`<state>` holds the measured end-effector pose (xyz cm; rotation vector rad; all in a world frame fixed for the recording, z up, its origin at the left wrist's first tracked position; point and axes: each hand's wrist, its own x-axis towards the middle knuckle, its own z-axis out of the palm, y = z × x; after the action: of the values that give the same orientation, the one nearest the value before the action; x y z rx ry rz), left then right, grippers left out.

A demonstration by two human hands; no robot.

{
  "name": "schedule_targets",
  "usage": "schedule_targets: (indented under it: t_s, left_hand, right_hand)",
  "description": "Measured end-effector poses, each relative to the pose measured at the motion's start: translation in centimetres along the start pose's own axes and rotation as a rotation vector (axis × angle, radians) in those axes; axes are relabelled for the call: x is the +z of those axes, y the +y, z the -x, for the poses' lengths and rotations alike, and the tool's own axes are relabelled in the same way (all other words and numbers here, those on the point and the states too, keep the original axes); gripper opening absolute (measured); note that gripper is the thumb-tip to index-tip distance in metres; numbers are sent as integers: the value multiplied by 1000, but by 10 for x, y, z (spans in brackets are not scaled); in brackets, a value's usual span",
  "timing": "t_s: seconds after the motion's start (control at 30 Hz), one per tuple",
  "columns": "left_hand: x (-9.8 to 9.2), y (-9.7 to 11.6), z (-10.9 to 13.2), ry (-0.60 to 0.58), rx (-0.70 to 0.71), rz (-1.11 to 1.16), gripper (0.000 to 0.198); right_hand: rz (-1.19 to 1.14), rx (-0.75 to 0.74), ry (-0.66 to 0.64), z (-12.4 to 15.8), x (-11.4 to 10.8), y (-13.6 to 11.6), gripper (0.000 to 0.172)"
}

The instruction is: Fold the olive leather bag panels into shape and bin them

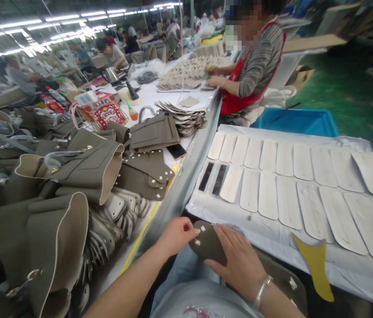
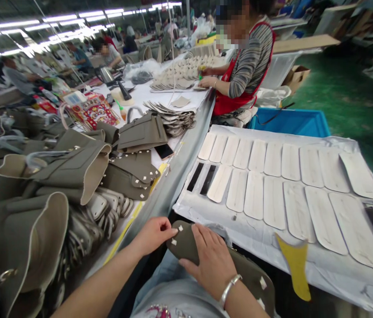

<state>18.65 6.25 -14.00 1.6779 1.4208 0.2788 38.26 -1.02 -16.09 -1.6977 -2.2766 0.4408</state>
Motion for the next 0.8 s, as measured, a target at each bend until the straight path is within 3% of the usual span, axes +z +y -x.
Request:
schedule_targets:
  t_s: [0.2, 0.37, 0.63, 0.8]
  left_hand:
    - [-5, 8, 0, 6, 3, -100, 26]
    - [-13, 11, -2, -73, 38, -143, 25]
    - [-4, -4, 0, -41, 19, 33, 20]
    - [4, -11, -2, -107, -29, 278, 40]
  right_hand:
    - [-4, -15, 24, 1, 4, 3, 72]
    - [9, -6, 0, -1, 2, 1, 74]
    - [27, -1, -8, 0, 1, 1, 76]
    - [9, 2, -7, -2, -1, 2, 68]
